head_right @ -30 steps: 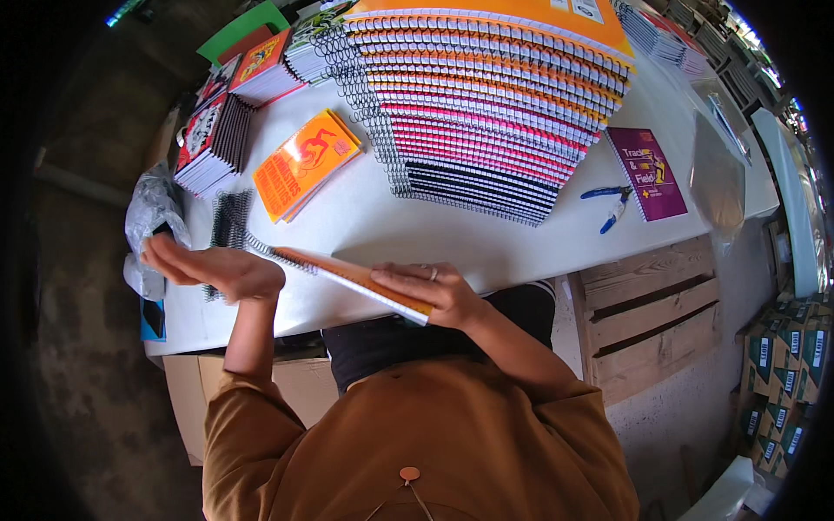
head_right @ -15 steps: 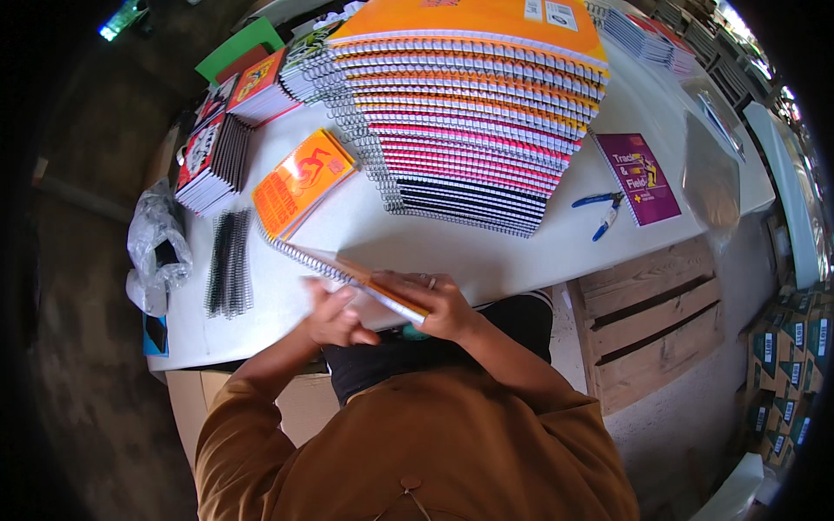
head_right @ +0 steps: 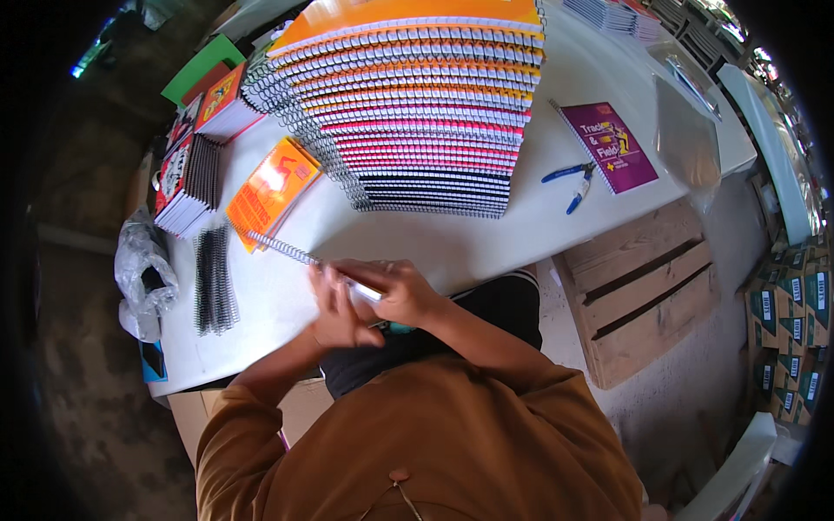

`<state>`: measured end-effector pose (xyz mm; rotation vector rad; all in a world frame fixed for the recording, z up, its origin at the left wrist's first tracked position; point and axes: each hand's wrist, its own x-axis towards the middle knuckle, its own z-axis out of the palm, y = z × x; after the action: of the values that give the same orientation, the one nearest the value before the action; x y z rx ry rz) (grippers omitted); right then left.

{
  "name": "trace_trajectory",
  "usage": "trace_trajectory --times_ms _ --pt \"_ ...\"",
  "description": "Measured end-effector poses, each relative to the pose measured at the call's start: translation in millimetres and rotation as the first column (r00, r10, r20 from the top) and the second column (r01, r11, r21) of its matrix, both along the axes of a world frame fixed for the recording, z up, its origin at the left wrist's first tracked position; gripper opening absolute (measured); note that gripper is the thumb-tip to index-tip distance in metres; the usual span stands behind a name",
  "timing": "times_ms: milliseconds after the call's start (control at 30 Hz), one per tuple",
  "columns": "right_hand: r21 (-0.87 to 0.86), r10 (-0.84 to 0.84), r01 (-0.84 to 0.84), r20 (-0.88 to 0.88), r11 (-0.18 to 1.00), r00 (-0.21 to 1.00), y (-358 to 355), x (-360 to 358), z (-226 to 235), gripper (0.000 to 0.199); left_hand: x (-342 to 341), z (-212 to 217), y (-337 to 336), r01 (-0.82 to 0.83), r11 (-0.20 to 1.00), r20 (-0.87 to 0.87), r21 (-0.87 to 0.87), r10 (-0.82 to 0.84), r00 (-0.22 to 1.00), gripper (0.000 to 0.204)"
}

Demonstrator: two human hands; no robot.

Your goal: The person inserts a plastic spiral spine into a stack of notebook pages and a cover, then places the bound notebook onto a growing stack.

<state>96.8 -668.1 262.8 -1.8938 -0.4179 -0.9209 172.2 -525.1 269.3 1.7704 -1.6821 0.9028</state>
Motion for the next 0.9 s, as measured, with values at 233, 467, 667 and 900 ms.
trace_trajectory --times_ms 233,467,667,900 --pt "-0.084 0.025 -0.026 -0.008 0.996 1.0 5.7 1.9 -0.6 0.044 36.6 12.0 -3.7 -0.138 0.973 -0.075 -0.186 0.126 0.989 0.082" --pt "-0.092 -0.041 0.043 0.014 0.995 0.999 3.0 8.0 -5.5 0.041 15.9 29.3 -14.1 -0.206 0.935 0.711 -0.289 0.354 0.607 0.079" --pt "0.089 0.065 -0.055 -0.108 0.995 0.992 -1.4 13.8 3.7 0.04 -10.5 -18.1 -1.3 0.1 0.994 -0.138 0.054 -0.092 0.986 0.098" --pt "0.068 0.045 -0.023 -0.333 0.997 0.942 -4.3 0.6 12.4 0.016 -0.6 97.7 -17.2 0.045 0.943 -0.238 0.329 0.037 0.971 0.025"
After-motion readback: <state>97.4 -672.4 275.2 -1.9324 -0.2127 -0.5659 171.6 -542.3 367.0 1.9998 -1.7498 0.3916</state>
